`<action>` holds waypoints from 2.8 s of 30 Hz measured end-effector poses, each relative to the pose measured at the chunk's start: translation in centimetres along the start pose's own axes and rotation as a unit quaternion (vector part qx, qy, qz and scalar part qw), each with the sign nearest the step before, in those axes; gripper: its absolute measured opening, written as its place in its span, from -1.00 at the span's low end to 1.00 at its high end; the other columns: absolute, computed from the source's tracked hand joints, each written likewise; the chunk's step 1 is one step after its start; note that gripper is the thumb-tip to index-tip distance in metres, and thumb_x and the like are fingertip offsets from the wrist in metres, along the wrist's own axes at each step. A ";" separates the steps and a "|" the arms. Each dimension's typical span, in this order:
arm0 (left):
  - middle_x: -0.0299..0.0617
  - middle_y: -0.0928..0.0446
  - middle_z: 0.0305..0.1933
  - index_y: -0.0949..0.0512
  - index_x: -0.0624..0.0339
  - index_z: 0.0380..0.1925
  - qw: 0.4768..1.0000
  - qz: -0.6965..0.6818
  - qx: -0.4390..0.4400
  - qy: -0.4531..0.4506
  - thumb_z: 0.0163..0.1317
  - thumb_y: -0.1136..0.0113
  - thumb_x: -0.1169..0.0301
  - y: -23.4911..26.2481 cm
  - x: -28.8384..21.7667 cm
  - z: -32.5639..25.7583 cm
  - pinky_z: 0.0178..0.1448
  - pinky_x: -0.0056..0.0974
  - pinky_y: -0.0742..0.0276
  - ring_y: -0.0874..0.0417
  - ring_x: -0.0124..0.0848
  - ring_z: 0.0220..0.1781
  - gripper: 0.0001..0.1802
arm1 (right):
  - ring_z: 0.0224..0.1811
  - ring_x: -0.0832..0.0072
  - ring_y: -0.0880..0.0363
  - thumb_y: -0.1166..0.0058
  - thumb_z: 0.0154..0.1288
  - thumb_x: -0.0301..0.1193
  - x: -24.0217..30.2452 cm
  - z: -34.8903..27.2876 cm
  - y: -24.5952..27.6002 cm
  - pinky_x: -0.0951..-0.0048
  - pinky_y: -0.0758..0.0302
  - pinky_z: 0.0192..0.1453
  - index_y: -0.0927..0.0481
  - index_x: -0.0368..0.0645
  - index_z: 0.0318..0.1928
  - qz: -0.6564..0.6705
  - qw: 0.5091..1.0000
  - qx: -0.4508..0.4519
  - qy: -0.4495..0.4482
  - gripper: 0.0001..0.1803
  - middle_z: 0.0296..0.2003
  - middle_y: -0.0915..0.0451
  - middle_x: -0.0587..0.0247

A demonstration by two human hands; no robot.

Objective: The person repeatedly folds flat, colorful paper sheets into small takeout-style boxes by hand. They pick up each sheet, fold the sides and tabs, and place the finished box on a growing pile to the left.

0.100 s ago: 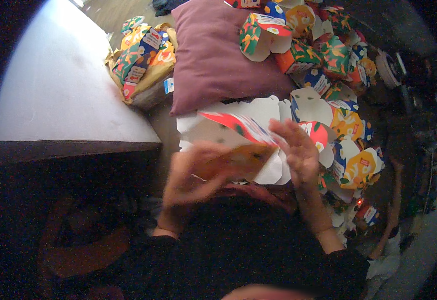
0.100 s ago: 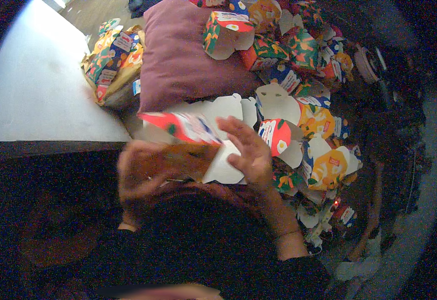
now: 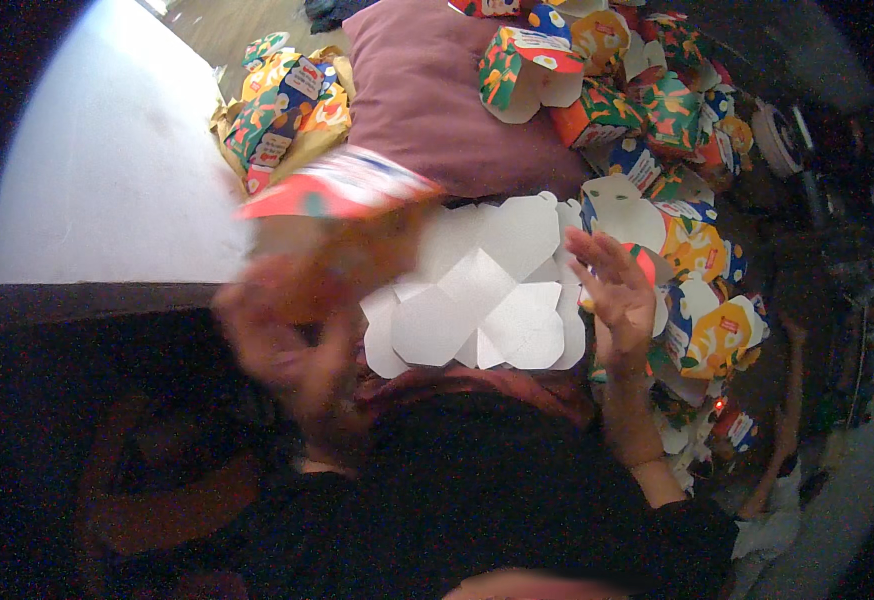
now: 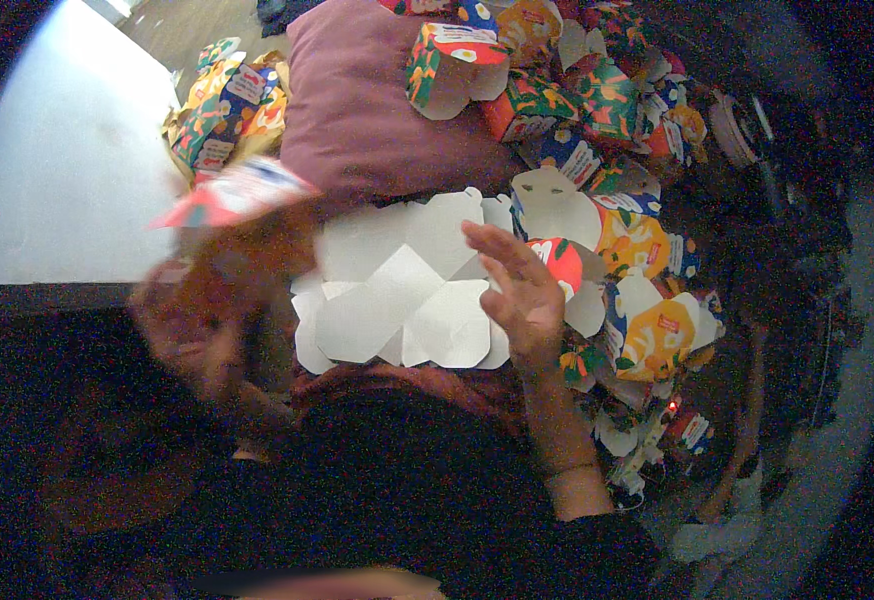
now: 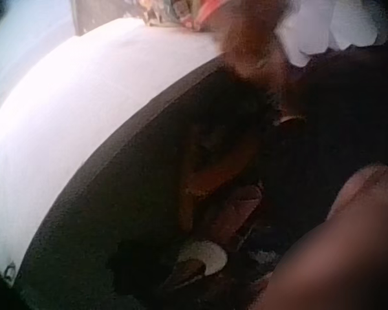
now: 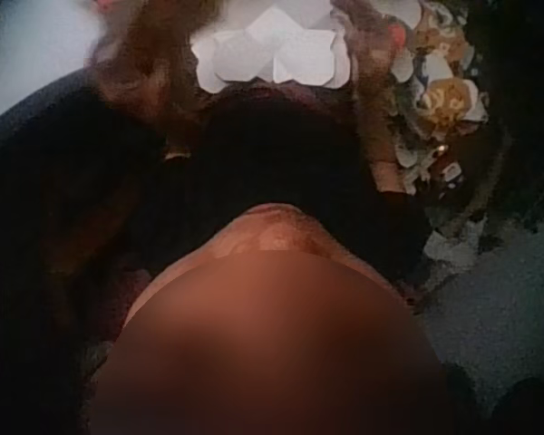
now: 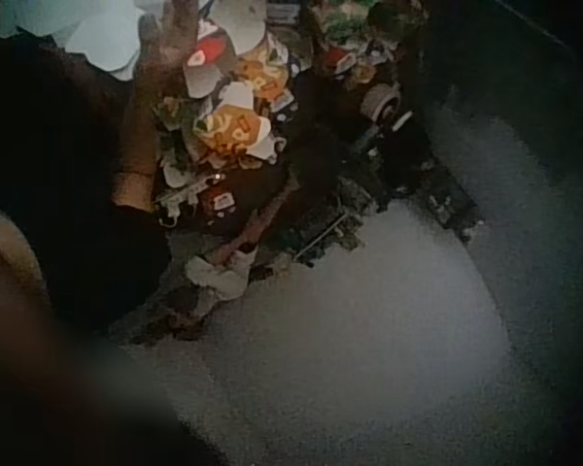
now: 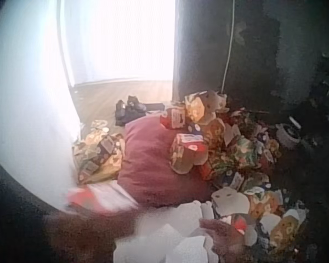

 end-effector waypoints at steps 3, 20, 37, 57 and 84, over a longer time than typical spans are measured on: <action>-0.15 -0.40 -0.15 -0.23 0.19 -0.04 0.910 0.172 -0.321 -0.196 -0.17 -0.38 0.54 5.2 -2.0 0.2 -0.03 -0.21 -0.42 -0.47 -0.28 -0.14 -0.33 | 0.19 0.27 -0.32 -0.09 0.15 -0.31 -0.2 0.6 1.2 0.18 -0.09 0.31 -0.32 -0.33 0.13 -0.052 0.998 -0.026 -0.014 -0.43 0.09 -0.41 -0.02; 0.14 -0.13 0.29 -0.29 0.12 0.11 0.732 0.166 0.629 -0.202 0.10 -0.03 0.37 -18.7 9.3 -16.4 0.18 -0.07 -0.39 -0.26 0.08 0.26 -0.49 | 0.06 0.38 -0.43 0.28 0.38 -0.19 -1.8 0.4 2.6 0.35 -0.21 0.23 -0.47 -0.31 -0.03 -0.079 0.993 -0.080 -0.039 -0.56 0.00 -0.50 0.07; -0.12 -0.60 -0.28 -0.55 0.16 -0.22 0.882 -0.065 0.441 -0.151 0.02 -0.17 0.55 -11.4 1.0 -6.2 -0.21 -0.25 -0.57 -0.64 -0.18 -0.29 -0.74 | 0.02 0.35 -0.41 -0.13 0.10 -0.52 -2.6 1.3 1.6 0.38 -0.37 0.09 -0.43 -0.08 -0.02 -0.325 0.940 0.104 0.009 -0.62 0.05 -0.33 0.08; -0.11 -0.33 0.16 -0.24 0.32 0.15 0.770 -0.323 0.497 0.237 0.20 0.07 0.60 -9.2 -1.6 -6.8 0.28 -0.27 -0.17 -0.31 -0.32 0.22 -0.54 | 0.15 0.20 -0.37 -0.25 -0.07 -0.47 2.9 -0.7 -3.2 0.16 -0.31 0.19 -0.53 -0.21 -0.50 -0.230 0.970 0.076 0.029 -0.85 0.14 -0.32 0.03; -0.08 -0.18 0.24 0.01 0.16 0.28 0.744 -0.368 0.363 0.423 0.29 0.04 0.30 -12.6 0.3 -1.2 0.24 -0.22 -0.27 -0.29 -0.31 0.23 -0.38 | -0.29 0.47 -0.49 -0.44 -0.27 -0.17 2.8 5.5 -2.8 0.39 -0.48 -0.15 -0.25 -0.03 0.22 -0.264 0.959 0.064 0.079 -0.04 -0.41 -0.49 0.31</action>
Point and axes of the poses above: each hand's wrist, its own z-axis towards the middle knuckle, its own y-axis out of the back of the hand, x = y × z, the point moved 7 cm from there along z, towards the middle knuckle
